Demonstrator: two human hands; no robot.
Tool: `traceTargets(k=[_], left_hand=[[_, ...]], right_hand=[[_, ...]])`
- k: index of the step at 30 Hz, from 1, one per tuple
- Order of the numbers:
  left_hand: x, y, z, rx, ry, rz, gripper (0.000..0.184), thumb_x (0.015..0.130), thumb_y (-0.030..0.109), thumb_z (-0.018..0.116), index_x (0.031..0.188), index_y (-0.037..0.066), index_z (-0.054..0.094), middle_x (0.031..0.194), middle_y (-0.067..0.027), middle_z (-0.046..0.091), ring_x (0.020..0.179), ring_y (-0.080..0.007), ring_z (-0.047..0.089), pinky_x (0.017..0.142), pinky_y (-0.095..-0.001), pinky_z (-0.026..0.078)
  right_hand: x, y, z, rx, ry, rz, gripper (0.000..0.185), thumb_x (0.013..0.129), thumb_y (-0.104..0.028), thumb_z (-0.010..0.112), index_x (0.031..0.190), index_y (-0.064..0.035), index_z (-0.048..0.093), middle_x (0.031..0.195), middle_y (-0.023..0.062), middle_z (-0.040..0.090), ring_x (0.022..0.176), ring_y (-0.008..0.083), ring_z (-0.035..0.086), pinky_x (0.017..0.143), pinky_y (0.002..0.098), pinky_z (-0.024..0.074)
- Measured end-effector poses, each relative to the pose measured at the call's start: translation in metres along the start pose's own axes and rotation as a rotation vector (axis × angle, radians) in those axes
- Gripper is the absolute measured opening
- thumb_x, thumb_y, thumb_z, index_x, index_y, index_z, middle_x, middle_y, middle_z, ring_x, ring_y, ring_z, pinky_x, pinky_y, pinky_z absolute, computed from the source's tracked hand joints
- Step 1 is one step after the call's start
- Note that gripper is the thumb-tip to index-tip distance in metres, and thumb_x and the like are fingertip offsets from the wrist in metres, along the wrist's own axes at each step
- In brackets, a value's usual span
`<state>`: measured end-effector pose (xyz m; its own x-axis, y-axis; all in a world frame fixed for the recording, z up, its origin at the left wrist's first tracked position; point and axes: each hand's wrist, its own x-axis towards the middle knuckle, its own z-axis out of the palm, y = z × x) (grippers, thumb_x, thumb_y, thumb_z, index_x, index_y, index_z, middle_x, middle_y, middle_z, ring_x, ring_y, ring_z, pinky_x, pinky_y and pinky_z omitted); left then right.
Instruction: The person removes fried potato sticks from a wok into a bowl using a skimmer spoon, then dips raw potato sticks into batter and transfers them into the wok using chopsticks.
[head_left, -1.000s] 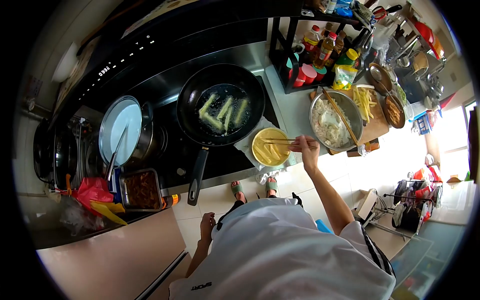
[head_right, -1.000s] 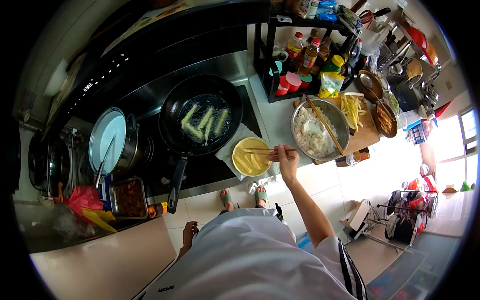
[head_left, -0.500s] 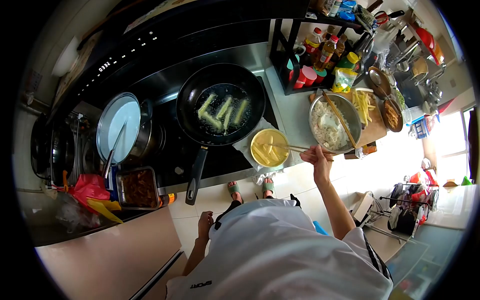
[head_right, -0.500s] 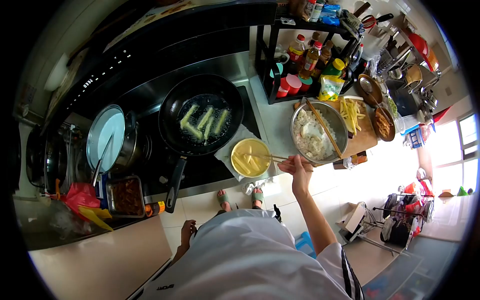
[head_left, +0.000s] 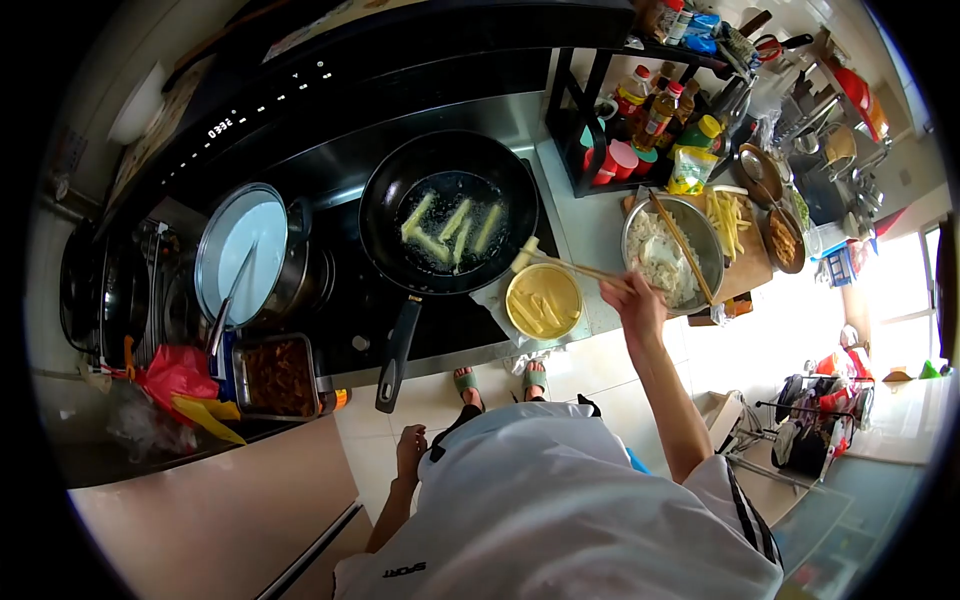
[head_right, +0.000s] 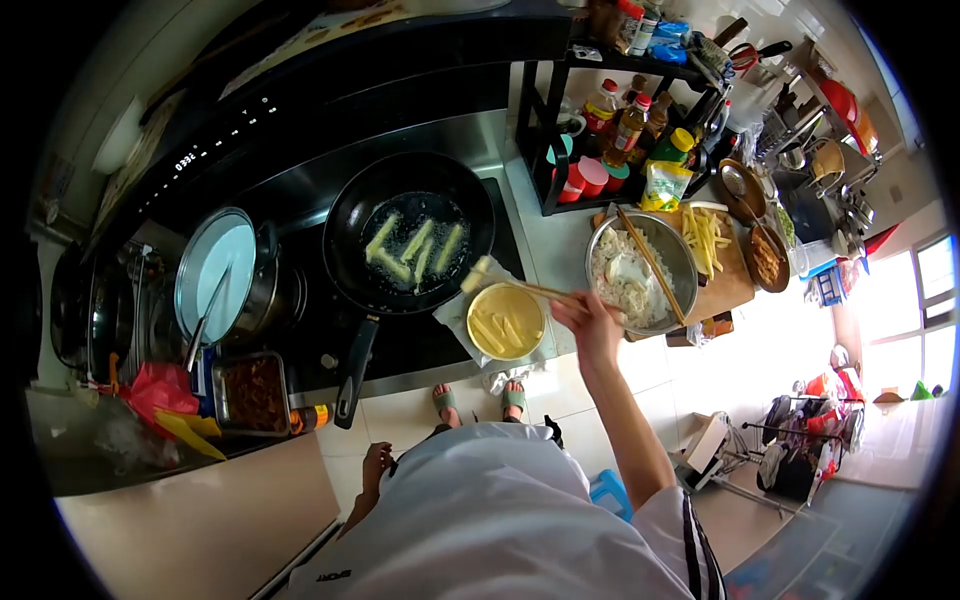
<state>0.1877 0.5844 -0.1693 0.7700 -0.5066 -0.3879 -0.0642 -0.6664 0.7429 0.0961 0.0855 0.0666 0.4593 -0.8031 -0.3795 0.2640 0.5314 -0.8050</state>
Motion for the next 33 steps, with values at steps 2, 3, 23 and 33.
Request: traceTargets(k=[2,3,23,33], left_hand=[[0.004,-0.009,0.005,-0.041,0.021,-0.015,0.019,0.085,0.002,0.05,0.104,0.005,0.055,0.096,-0.0136,0.058,0.08,-0.0255,0.062,0.064,-0.0328,0.053],[0.006,-0.015,0.006,-0.062,0.034,-0.023,0.019,0.086,0.002,0.05,0.104,0.005,0.055,0.095,-0.0136,0.058,0.08,-0.0256,0.062,0.064,-0.0328,0.053],[-0.017,-0.002,0.005,-0.03,0.076,0.067,0.025,0.083,-0.005,0.051,0.106,0.006,0.054,0.096,-0.0108,0.058,0.078,-0.0212,0.06,0.06,-0.0295,0.048],[-0.007,-0.006,0.005,-0.029,0.08,0.122,0.025,0.081,-0.006,0.051,0.103,0.005,0.055,0.089,-0.0118,0.058,0.069,-0.0213,0.058,0.057,-0.032,0.048]], right_hand=[[0.009,0.003,0.042,-0.057,-0.053,-0.095,0.028,0.096,-0.017,0.046,0.094,0.0088,0.054,0.085,0.0204,0.064,0.074,0.0286,0.068,0.067,0.0344,0.0578],[0.015,0.01,0.059,-0.083,-0.085,-0.127,0.027,0.095,-0.017,0.048,0.093,0.0089,0.055,0.084,0.0196,0.064,0.071,0.0272,0.068,0.065,0.0328,0.0576],[-0.044,-0.02,0.009,-0.54,-0.242,-0.357,0.021,0.095,-0.01,0.045,0.101,0.0048,0.06,0.092,0.0105,0.064,0.079,0.0194,0.068,0.074,0.0262,0.0514],[-0.012,0.041,-0.064,-0.656,-0.092,-0.203,0.023,0.093,-0.011,0.052,0.099,0.0091,0.061,0.083,0.0136,0.065,0.073,0.0178,0.066,0.068,0.0263,0.0547]])
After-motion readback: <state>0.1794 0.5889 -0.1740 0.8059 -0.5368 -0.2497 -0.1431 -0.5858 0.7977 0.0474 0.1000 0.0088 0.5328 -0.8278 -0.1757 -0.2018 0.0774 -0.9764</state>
